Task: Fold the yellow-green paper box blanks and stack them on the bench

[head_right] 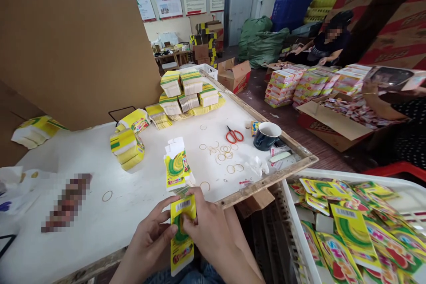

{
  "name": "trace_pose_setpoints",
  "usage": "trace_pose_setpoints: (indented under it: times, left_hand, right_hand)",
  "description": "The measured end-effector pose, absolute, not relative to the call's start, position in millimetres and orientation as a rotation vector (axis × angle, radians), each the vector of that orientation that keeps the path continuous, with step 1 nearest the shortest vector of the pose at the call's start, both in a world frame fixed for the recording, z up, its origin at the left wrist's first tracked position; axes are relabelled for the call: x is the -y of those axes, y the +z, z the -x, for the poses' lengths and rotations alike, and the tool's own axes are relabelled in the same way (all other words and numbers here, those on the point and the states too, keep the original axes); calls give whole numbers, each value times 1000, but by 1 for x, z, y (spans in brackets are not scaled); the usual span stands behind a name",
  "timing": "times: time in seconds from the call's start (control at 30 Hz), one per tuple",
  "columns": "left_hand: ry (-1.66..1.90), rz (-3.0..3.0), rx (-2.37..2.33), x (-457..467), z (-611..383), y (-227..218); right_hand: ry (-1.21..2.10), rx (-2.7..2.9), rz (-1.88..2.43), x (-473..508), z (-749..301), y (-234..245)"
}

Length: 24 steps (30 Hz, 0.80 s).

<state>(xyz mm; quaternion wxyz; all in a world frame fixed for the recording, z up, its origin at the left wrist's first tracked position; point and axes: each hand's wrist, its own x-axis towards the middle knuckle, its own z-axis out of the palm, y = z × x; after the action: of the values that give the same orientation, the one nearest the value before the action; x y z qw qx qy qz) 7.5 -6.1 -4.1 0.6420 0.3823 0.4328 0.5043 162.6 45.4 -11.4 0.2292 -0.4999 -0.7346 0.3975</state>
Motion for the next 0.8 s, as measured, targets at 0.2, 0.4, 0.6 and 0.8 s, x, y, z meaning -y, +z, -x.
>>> trace_pose_setpoints:
  times: [0.2,0.4,0.6,0.8]
  left_hand:
    - [1111,-830,-982,2,-8,-2]
    - [1099,-1082,-1090,-8,-35,6]
    - [1126,-1733,-1685,-45,9,-3]
    - [938,-1885,-1772,-68,36,-20]
  right_hand:
    - [1282,1743,1081,-49,-176,-19]
    - [1269,1519,1044,-56,-209,-5]
    - [-138,1878,1802,-65,-349,14]
    - [445,1894,1702,-60,-325,-13]
